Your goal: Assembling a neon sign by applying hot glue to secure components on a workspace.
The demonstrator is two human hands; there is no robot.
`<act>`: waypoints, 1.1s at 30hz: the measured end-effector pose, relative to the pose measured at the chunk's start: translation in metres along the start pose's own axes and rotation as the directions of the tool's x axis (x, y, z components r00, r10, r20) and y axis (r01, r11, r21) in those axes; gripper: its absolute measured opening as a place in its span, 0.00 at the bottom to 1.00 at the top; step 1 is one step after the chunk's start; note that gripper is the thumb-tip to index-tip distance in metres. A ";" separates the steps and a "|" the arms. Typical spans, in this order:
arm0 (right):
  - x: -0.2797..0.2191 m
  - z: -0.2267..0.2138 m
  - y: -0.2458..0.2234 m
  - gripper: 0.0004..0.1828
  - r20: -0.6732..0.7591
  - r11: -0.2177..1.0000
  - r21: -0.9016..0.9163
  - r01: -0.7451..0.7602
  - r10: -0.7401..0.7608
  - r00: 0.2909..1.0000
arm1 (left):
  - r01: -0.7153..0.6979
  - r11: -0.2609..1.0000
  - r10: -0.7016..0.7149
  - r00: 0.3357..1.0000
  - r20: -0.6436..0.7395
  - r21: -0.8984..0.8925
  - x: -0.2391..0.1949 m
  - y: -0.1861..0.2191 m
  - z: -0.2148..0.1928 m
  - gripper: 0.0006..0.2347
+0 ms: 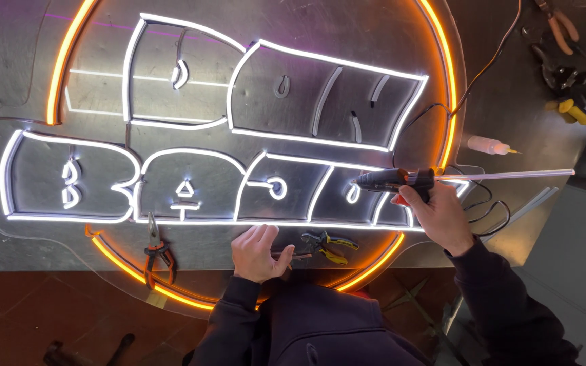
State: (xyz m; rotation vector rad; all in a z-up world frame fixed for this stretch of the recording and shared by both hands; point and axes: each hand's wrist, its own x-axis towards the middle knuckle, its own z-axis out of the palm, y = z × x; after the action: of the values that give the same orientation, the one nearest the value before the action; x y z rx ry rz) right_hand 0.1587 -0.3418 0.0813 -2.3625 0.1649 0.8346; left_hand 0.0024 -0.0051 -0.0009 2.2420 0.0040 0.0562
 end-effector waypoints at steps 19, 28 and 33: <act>-0.116 -0.043 0.048 0.37 -0.068 0.214 0.966 0.148 -0.339 0.938 | -0.007 1.000 0.007 1.000 -0.014 0.025 -0.002 0.008 0.000 0.14; -0.177 -0.049 0.078 0.28 -0.166 0.422 0.880 0.216 -0.154 0.974 | 0.009 1.000 -0.009 1.000 -0.015 0.006 -0.002 0.013 -0.003 0.11; -0.205 -0.059 0.100 0.23 -0.236 0.490 0.834 0.254 -0.100 0.967 | -0.015 1.000 0.015 1.000 -0.028 0.009 -0.004 0.015 -0.004 0.11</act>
State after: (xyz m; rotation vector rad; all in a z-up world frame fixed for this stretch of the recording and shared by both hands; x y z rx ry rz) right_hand -0.0036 -0.4740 0.1896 -1.4204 0.3120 0.3054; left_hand -0.0016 -0.0112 0.0135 2.2500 0.0028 0.0954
